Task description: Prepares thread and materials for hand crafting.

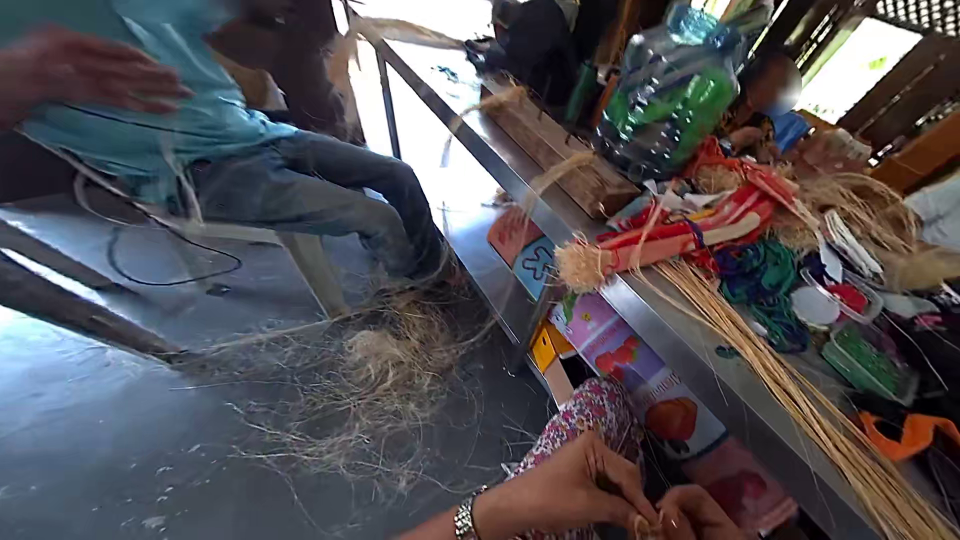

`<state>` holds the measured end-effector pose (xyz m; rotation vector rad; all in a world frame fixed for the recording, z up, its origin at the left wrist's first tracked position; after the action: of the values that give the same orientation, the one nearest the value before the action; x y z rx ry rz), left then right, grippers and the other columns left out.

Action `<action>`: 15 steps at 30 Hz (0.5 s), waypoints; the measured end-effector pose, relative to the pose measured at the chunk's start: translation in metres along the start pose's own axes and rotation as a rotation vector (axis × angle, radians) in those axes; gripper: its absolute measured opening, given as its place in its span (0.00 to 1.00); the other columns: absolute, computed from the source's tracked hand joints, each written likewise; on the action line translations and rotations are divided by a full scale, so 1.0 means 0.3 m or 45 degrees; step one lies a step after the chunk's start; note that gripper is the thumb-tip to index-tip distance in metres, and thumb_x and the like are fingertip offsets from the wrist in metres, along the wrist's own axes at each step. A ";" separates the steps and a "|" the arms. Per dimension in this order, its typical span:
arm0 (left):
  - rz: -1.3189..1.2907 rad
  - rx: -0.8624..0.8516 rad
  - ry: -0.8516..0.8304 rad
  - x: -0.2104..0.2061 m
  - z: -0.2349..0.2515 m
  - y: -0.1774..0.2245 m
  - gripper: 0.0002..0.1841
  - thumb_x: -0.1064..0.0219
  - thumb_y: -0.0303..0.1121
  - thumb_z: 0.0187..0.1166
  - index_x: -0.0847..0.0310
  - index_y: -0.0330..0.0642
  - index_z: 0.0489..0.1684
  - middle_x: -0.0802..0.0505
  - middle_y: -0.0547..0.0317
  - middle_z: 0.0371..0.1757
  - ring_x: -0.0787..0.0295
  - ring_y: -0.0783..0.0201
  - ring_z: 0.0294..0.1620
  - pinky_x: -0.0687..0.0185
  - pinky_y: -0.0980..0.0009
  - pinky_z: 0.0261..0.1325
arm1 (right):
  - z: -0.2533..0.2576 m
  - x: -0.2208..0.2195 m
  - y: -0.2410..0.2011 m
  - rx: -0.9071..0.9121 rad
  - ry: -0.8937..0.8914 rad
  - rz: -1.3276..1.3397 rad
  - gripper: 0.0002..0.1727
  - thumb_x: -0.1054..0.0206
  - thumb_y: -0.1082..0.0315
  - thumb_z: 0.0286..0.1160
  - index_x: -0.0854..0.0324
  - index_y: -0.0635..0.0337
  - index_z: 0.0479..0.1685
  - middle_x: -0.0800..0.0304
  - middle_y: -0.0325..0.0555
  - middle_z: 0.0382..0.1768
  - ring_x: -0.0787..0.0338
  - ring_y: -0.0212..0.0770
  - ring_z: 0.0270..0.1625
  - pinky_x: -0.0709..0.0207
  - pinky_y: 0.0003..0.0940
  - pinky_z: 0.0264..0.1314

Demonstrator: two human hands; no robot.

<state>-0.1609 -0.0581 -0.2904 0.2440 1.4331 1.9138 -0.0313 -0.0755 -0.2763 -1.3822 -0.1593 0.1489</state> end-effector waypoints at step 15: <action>-0.568 0.181 0.626 0.169 -0.050 -0.066 0.16 0.42 0.20 0.79 0.06 0.43 0.52 0.09 0.72 0.28 0.37 0.87 0.12 0.41 0.89 0.16 | 0.001 -0.071 0.025 0.152 0.025 -0.179 0.09 0.35 0.72 0.82 0.08 0.53 0.45 0.08 0.20 0.32 0.19 0.10 0.29 0.24 0.07 0.34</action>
<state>-0.1972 -0.0345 -0.3267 -0.4806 1.7610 1.5593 -0.0523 -0.0782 -0.2840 -1.2488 -0.2273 0.0274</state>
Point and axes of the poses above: each hand's wrist, its own z-axis towards the middle knuckle, its own x-axis out of the back of the hand, y = z × x, the point moved 9 cm from there along z, towards the middle knuckle
